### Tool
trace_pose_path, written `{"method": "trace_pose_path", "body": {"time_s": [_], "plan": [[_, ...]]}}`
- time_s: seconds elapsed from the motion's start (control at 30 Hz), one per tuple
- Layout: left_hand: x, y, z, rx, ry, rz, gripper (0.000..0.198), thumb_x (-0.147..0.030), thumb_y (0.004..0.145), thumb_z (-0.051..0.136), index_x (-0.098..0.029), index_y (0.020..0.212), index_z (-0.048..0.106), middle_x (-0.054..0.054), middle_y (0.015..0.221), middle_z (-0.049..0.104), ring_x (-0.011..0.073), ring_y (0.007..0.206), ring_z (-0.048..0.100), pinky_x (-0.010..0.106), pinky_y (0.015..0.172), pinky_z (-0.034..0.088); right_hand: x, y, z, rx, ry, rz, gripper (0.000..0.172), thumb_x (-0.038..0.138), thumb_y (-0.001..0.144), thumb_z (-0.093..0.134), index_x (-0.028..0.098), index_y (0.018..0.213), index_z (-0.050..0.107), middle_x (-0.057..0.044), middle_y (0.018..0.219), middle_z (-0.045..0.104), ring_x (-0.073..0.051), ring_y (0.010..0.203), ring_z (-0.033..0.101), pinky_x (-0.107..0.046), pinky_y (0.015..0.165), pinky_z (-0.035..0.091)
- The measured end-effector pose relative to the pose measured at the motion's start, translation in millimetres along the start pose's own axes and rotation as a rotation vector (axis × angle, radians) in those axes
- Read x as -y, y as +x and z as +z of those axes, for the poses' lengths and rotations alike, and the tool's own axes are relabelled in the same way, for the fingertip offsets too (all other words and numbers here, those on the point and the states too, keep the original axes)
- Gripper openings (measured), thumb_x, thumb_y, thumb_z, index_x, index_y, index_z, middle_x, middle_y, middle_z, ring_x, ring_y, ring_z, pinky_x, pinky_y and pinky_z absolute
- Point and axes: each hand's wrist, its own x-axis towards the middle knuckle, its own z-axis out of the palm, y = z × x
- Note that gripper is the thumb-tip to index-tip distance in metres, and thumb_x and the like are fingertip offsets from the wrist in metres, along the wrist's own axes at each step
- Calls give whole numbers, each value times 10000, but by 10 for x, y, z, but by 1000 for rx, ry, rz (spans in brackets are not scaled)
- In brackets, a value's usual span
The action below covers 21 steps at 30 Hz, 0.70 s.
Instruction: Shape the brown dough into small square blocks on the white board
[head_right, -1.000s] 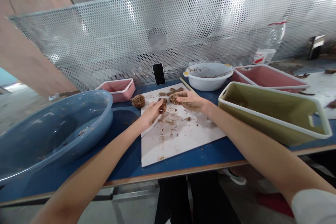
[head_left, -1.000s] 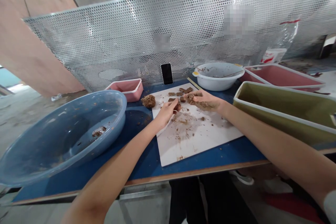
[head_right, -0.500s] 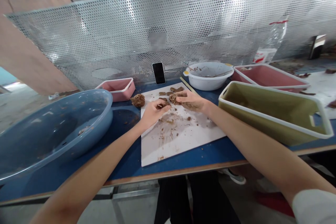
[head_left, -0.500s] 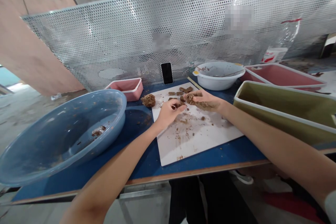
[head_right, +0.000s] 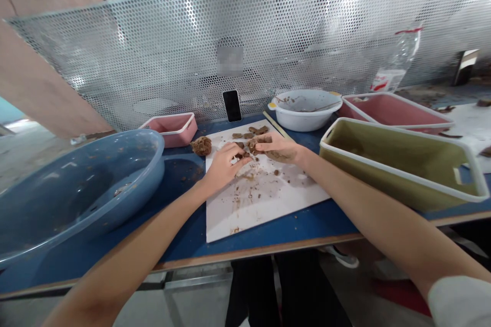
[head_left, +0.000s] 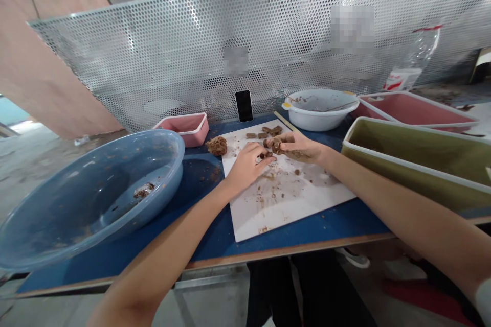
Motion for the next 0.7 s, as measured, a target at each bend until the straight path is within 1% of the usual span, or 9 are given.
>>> {"method": "trace_pose_path", "body": {"time_s": [0.13, 0.27, 0.47, 0.7], "plan": [[14, -9, -19, 15, 85, 86, 376, -520, 1167, 637, -211, 987, 753, 79, 1001, 754, 280, 1086, 702, 455, 997, 600, -40, 4, -13, 18, -6, 16, 515, 545, 759, 1066, 213, 1103, 876, -73, 1079, 808, -202, 1000, 692, -321, 907, 546], [32, -16, -22, 56, 156, 135, 387, -503, 1185, 598, -205, 1000, 762, 81, 1014, 753, 277, 1079, 695, 464, 1021, 595, -94, 17, -50, 17, -20, 22, 536, 529, 768, 1063, 213, 1159, 875, -70, 1083, 821, -199, 994, 711, -317, 916, 550], [29, -20, -24, 66, 150, 97, 462, -546, 1193, 556, -195, 962, 750, 91, 986, 738, 284, 1070, 671, 470, 1021, 583, -69, 21, -22, 33, -40, 40, 539, 555, 742, 1074, 207, 1104, 879, -63, 1034, 812, -190, 947, 700, -312, 886, 559], [24, -15, -43, 101, 164, 81, 465, -557, 1187, 562, -201, 948, 739, 93, 992, 738, 287, 1091, 671, 465, 1035, 567, -36, 22, 18, 34, -29, 36, 500, 534, 729, 1088, 197, 1018, 858, -56, 997, 802, -184, 924, 691, -316, 872, 539]]}}
